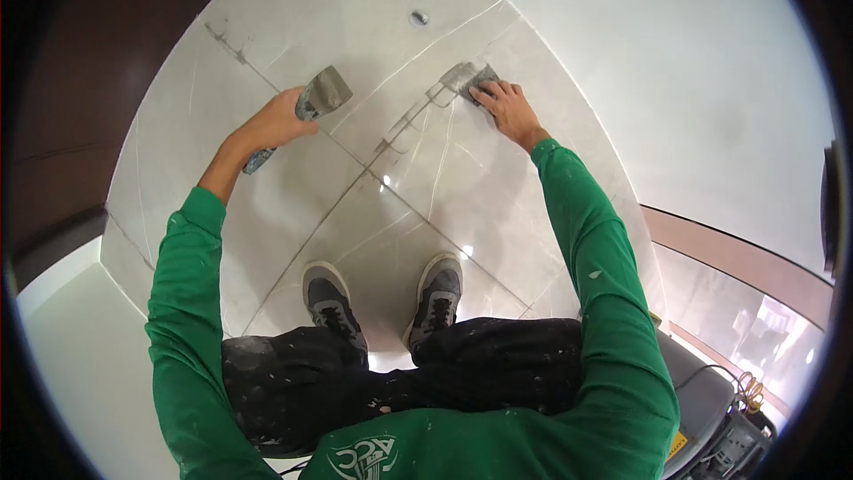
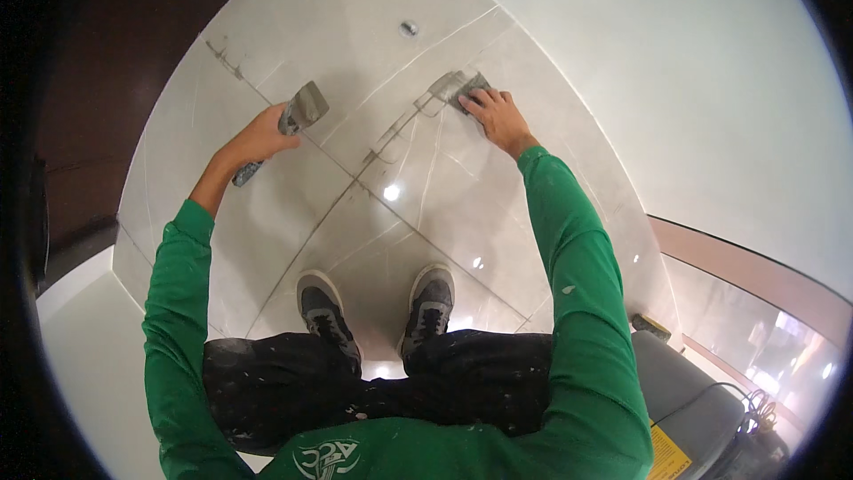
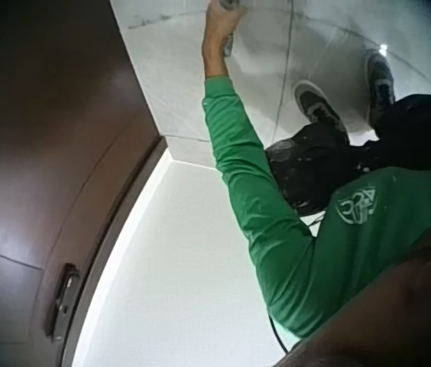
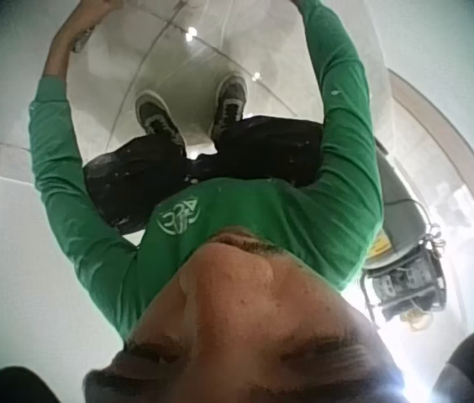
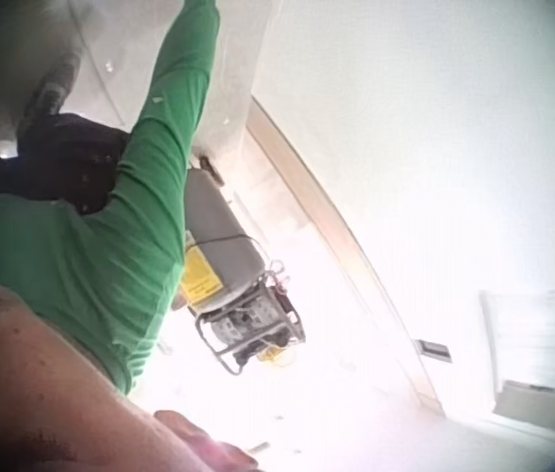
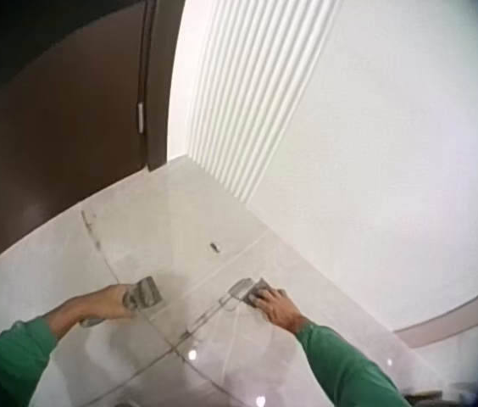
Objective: The person applies grout to the gaps between floor tiles using two scrapers and then wipes the excess away by hand.
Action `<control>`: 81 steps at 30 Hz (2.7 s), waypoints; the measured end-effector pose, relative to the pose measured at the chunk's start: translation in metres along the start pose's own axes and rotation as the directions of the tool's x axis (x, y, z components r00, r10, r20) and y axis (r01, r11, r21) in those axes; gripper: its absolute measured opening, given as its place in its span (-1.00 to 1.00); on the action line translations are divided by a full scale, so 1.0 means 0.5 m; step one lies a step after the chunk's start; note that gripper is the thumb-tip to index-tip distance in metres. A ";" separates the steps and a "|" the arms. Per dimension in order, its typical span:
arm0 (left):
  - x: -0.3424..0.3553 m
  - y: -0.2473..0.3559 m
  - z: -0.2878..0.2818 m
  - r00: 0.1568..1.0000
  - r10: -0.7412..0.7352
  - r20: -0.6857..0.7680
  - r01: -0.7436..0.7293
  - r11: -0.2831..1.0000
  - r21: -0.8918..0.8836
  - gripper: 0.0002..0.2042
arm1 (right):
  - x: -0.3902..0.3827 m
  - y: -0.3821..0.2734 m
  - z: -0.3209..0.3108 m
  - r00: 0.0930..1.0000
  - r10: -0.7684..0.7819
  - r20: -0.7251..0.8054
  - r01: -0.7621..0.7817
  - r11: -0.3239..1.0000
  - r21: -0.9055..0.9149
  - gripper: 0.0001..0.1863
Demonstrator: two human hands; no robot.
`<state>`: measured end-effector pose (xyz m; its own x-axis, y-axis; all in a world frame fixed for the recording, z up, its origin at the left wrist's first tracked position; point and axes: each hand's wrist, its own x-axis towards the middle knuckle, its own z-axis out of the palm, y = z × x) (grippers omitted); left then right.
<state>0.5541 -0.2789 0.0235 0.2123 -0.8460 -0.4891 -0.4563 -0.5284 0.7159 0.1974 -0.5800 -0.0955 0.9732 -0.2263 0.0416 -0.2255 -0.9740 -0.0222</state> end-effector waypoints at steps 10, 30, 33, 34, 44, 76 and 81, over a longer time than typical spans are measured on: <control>-0.047 0.124 0.051 0.950 0.305 0.066 -0.306 0.952 0.005 -0.61 | -0.012 -0.209 -0.311 0.923 0.019 -0.385 0.120 0.935 0.334 -0.34; -0.113 0.177 0.057 0.943 0.333 0.018 -0.323 0.900 0.293 -0.63 | -0.010 -0.280 -0.438 0.904 -0.245 -0.352 0.281 0.958 0.055 -0.46; -0.109 0.194 0.058 0.955 0.290 0.066 -0.294 0.885 0.361 -0.63 | 0.009 -0.295 -0.444 0.878 -0.373 -0.301 0.388 0.922 -0.010 -0.47; -0.108 0.201 0.059 0.957 0.275 0.087 -0.287 0.881 0.376 -0.64 | 0.013 -0.293 -0.434 0.880 -0.407 -0.245 0.420 0.908 0.002 -0.47; -0.068 0.120 0.013 0.986 0.164 -0.022 -0.152 0.952 0.265 -0.67 | -0.001 -0.042 -0.145 0.988 0.082 -0.134 -0.077 0.996 0.045 -0.47; -0.030 0.068 -0.014 0.986 0.152 -0.063 -0.145 0.984 0.107 -0.66 | 0.171 0.015 -0.006 0.870 0.480 0.107 -0.485 0.875 0.017 -0.73; -0.043 0.047 -0.022 0.984 0.149 -0.094 -0.138 0.984 0.113 -0.65 | 0.146 -0.169 0.011 0.926 0.340 0.166 -0.363 0.921 0.139 -0.75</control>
<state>0.5484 -0.2737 0.0564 0.2228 -0.9180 -0.3281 -0.5757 -0.3955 0.7156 0.2879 -0.5141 -0.0959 0.8318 -0.5384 -0.1352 -0.5548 -0.8134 -0.1747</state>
